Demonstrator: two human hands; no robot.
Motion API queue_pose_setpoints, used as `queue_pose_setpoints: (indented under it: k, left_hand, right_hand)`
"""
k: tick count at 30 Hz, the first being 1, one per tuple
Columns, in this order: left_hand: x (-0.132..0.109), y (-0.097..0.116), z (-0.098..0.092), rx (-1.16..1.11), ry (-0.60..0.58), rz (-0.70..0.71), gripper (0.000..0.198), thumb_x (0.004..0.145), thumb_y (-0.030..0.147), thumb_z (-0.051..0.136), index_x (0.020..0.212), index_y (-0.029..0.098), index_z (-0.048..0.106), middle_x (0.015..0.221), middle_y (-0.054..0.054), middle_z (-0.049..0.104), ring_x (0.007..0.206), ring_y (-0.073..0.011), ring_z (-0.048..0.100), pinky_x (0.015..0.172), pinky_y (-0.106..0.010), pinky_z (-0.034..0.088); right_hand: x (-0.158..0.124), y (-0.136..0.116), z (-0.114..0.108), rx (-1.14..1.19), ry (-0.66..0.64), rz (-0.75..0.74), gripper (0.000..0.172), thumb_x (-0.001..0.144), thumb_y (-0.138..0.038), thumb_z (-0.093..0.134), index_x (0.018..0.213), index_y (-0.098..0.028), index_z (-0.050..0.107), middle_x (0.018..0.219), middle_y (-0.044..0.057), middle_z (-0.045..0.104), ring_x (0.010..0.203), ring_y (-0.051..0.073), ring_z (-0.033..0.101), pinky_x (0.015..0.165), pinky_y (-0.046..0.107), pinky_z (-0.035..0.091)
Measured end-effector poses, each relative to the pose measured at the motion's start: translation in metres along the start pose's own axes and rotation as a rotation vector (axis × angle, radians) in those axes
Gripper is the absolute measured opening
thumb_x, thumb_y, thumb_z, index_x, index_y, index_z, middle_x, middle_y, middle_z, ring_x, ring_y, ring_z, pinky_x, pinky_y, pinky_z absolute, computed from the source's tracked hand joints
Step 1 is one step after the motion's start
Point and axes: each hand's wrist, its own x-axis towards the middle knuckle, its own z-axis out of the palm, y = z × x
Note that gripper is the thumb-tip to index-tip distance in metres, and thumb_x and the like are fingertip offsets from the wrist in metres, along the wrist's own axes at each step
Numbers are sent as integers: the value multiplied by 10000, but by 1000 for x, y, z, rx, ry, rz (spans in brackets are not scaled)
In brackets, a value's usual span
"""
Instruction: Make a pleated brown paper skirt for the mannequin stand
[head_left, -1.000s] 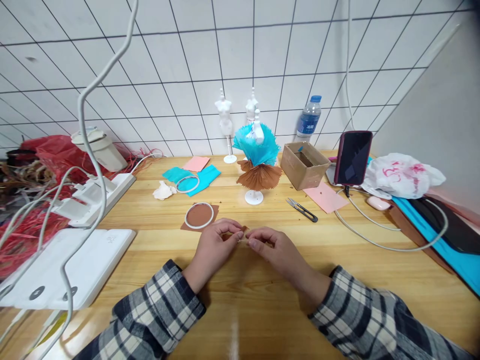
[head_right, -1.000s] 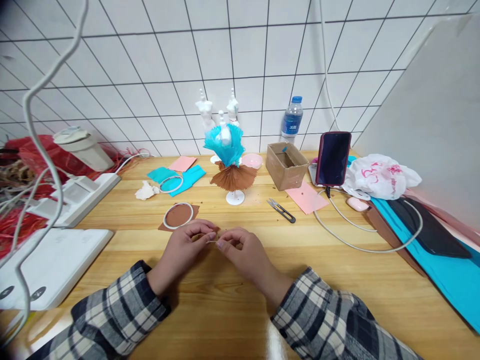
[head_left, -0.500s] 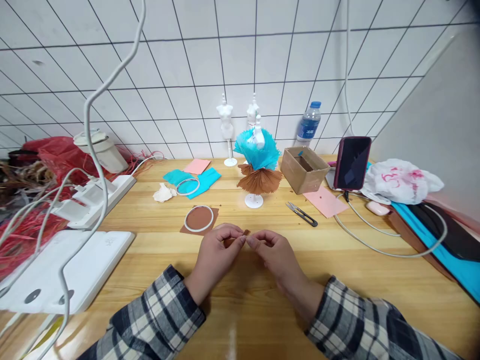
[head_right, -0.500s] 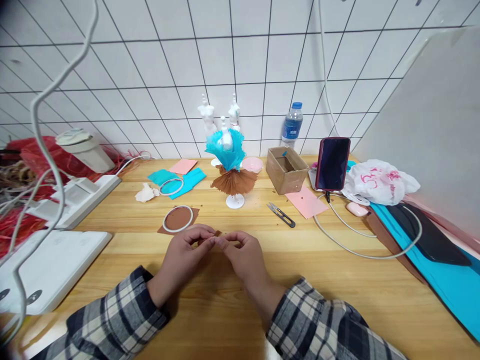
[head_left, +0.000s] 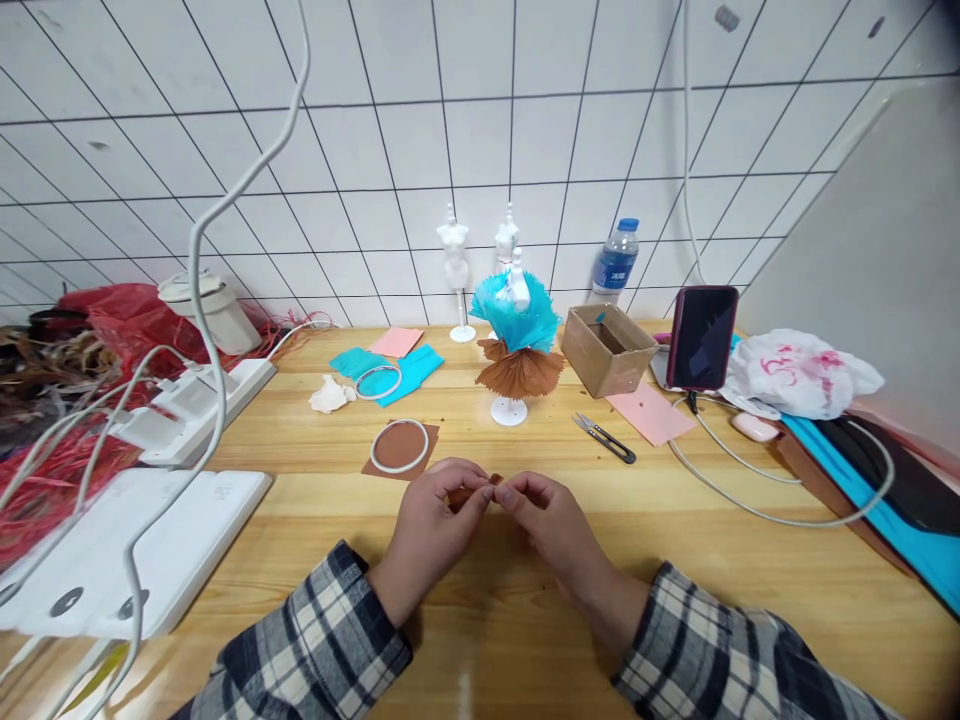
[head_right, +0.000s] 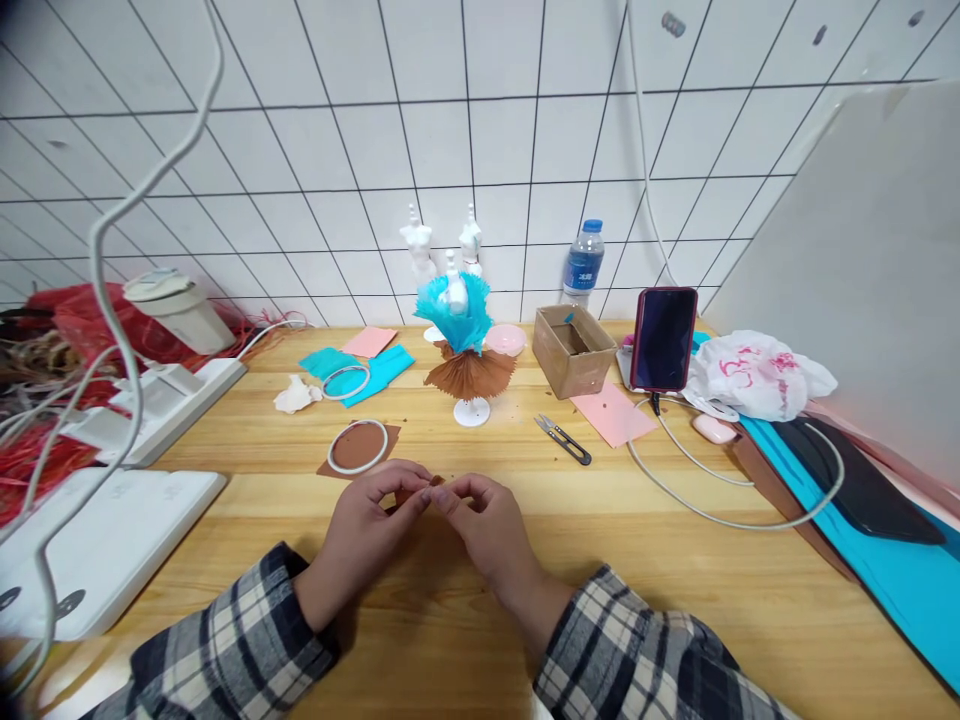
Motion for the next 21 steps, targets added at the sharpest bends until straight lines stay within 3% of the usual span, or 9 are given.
queue_pose_setpoints:
  k: [4,13,21]
  left_hand:
    - [0,0,-2,-5,-13,-6,123,789,223,635,686,182,688,812,-55,712,753,-165,657,685,-266,524]
    - [0,-1,-1,-22,-45,27,141,809,224,636,677,181,664,819,-60,713,778,-171,666,707,-274,528]
    - [4,-6,-7,37,-112,239,103,841,212,623,792,201,713,872,-66,722,831,-176,661,756,-297,525]
  right_hand:
    - [0,0,-2,44,-23,23,428,735,-590,628,727,-164,651,687,4,566,552,97,384,468,223,280]
    - [4,5,0,-155,35,-24,379,751,-535,651,697,-159,633,581,-29,482,555,100,372,508,234,275]
    - [1,6,-2,-113,20,6,425,753,-578,641,722,-154,636,519,-48,441,488,90,358,469,235,263]
